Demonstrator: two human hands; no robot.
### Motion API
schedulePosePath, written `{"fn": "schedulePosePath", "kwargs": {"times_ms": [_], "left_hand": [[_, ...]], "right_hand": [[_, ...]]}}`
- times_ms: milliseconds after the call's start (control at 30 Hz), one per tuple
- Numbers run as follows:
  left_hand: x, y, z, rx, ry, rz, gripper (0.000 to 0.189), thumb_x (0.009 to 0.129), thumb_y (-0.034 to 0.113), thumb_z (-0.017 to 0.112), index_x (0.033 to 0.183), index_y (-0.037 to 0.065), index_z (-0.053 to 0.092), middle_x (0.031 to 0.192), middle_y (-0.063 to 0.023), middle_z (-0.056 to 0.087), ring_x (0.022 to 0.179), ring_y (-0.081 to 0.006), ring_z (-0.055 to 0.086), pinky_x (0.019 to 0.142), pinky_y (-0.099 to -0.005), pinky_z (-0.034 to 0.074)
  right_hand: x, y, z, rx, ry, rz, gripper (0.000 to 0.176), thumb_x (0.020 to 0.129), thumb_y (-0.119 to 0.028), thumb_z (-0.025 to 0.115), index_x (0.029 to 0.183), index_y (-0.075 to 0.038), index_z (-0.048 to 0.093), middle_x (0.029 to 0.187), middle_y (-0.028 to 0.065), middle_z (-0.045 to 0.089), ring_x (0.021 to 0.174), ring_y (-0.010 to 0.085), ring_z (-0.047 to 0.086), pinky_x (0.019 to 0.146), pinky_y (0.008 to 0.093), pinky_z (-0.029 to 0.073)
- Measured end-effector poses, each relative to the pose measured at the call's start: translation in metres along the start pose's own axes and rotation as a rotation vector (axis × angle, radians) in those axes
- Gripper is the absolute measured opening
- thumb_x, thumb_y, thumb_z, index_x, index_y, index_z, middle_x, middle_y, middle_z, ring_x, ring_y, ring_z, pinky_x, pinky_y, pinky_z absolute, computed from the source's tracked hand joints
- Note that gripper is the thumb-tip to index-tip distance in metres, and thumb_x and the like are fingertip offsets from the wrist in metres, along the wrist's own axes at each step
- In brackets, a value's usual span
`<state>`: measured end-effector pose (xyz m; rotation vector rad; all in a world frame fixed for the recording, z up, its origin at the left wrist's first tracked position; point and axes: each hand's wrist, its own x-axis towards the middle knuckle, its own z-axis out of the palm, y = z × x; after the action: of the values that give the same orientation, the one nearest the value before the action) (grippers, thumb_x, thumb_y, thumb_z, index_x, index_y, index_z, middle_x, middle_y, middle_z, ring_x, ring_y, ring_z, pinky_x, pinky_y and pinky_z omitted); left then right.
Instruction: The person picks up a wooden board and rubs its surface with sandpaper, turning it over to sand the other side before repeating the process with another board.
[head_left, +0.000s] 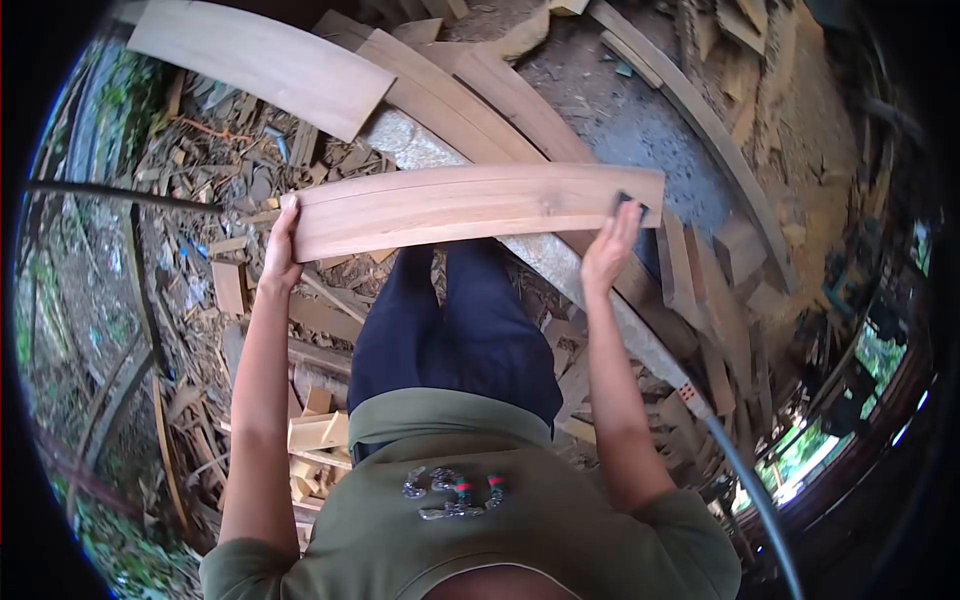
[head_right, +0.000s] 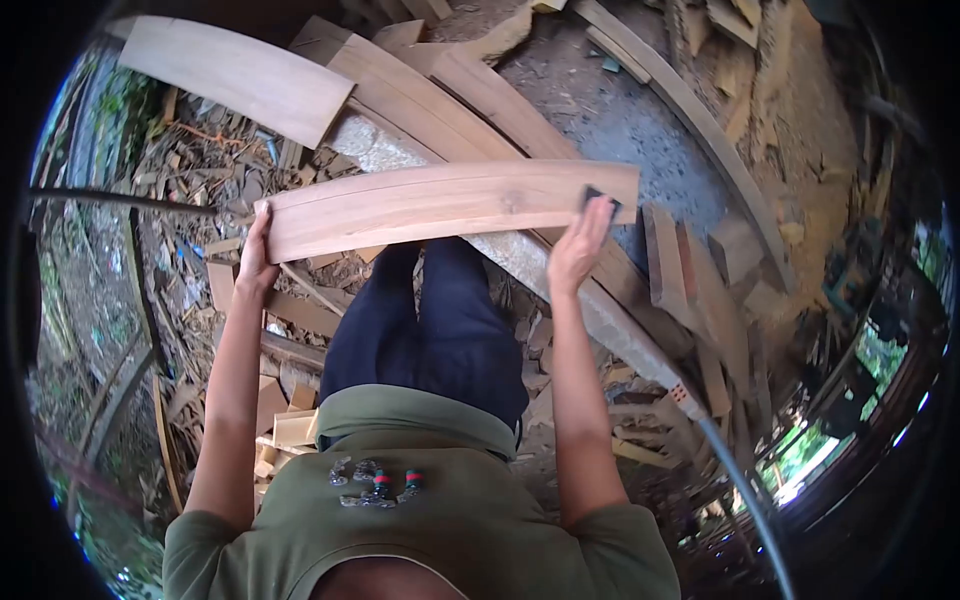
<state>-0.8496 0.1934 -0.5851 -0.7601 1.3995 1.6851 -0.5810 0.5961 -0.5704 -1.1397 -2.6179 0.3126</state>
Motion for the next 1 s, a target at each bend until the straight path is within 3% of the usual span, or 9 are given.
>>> {"fn": "schedulePosePath", "kwargs": {"times_ms": [100,167,267,333,500,600,767,900,1000], "left_hand": [[-0.004,0.004,0.002,0.045,-0.012,0.021,0.050,0.090,0.042,0.062,0.124,0.006,0.055,0.119,-0.0058,0.061,0.109,-0.0156,0.057,0.097,-0.0303,0.041],[-0.007,0.006,0.009,0.056,-0.016,0.013,0.051,0.090,0.042,0.061,0.125,0.006,0.055,0.119,-0.0059,0.061,0.109,-0.0160,0.057,0.097,-0.0308,0.041],[-0.007,0.008,0.005,0.101,-0.029,0.014,0.054,0.090,0.045,0.060,0.127,0.005,0.053,0.121,-0.0061,0.059,0.110,-0.0170,0.056,0.100,-0.0319,0.040],[-0.006,0.008,0.006,0.089,-0.049,0.007,0.055,0.091,0.044,0.060,0.131,0.007,0.050,0.127,-0.0054,0.056,0.115,-0.0178,0.054,0.101,-0.0332,0.040],[-0.001,0.007,-0.001,0.068,-0.051,-0.014,0.052,0.093,0.042,0.057,0.131,0.008,0.050,0.126,-0.0063,0.057,0.114,-0.0190,0.056,0.100,-0.0347,0.042],[0.002,0.005,-0.002,0.068,-0.023,0.024,0.050,0.093,0.041,0.056,0.130,0.008,0.051,0.125,-0.0065,0.058,0.113,-0.0188,0.056,0.099,-0.0346,0.043],[0.002,0.006,-0.003,0.048,-0.061,0.009,0.049,0.094,0.041,0.056,0.129,0.007,0.052,0.124,-0.0070,0.058,0.113,-0.0187,0.057,0.099,-0.0346,0.044],[0.001,0.007,-0.002,0.071,-0.044,0.022,0.051,0.093,0.042,0.056,0.131,0.008,0.050,0.126,-0.0070,0.057,0.114,-0.0192,0.056,0.099,-0.0354,0.044],[0.000,0.004,-0.006,0.067,-0.035,0.014,0.051,0.093,0.042,0.057,0.132,0.009,0.049,0.127,-0.0068,0.056,0.115,-0.0193,0.055,0.099,-0.0359,0.043]], "right_hand": [[0.000,-0.018,0.013,0.029,0.097,0.191,0.037,0.094,-0.007,0.047,0.129,0.008,0.051,0.141,0.0239,0.043,0.135,0.0377,0.036,0.114,0.0437,0.025],[-0.012,-0.078,0.019,0.085,-0.038,-0.024,0.039,0.092,-0.005,0.049,0.129,0.008,0.050,0.140,0.0229,0.044,0.136,0.0362,0.035,0.115,0.0434,0.024],[-0.035,-0.143,0.008,0.203,-0.233,-0.395,0.039,0.088,-0.003,0.049,0.126,0.006,0.054,0.131,0.0206,0.054,0.128,0.0326,0.047,0.111,0.0428,0.033],[-0.025,-0.120,0.008,0.230,-0.225,-0.452,0.036,0.090,-0.004,0.049,0.125,0.004,0.055,0.130,0.0190,0.056,0.127,0.0328,0.048,0.110,0.0430,0.033],[0.037,-0.005,0.007,0.026,0.067,0.137,0.040,0.094,-0.011,0.050,0.130,0.004,0.051,0.140,0.0202,0.046,0.134,0.0337,0.038,0.114,0.0438,0.026],[0.028,-0.028,0.016,-0.053,0.089,0.106,0.041,0.094,-0.011,0.050,0.131,0.005,0.049,0.141,0.0213,0.045,0.135,0.0335,0.038,0.114,0.0435,0.027],[-0.004,-0.075,0.008,0.059,-0.103,-0.318,0.046,0.082,0.002,0.054,0.128,0.004,0.052,0.134,0.0212,0.051,0.128,0.0345,0.046,0.110,0.0427,0.035],[0.049,0.010,0.010,-0.071,0.050,0.037,0.038,0.095,-0.009,0.046,0.131,0.003,0.050,0.139,0.0210,0.047,0.133,0.0366,0.039,0.113,0.0429,0.029],[0.059,0.023,0.018,-0.082,0.076,0.217,0.040,0.098,-0.014,0.043,0.134,0.002,0.048,0.142,0.0207,0.043,0.136,0.0363,0.034,0.115,0.0426,0.026]]}}
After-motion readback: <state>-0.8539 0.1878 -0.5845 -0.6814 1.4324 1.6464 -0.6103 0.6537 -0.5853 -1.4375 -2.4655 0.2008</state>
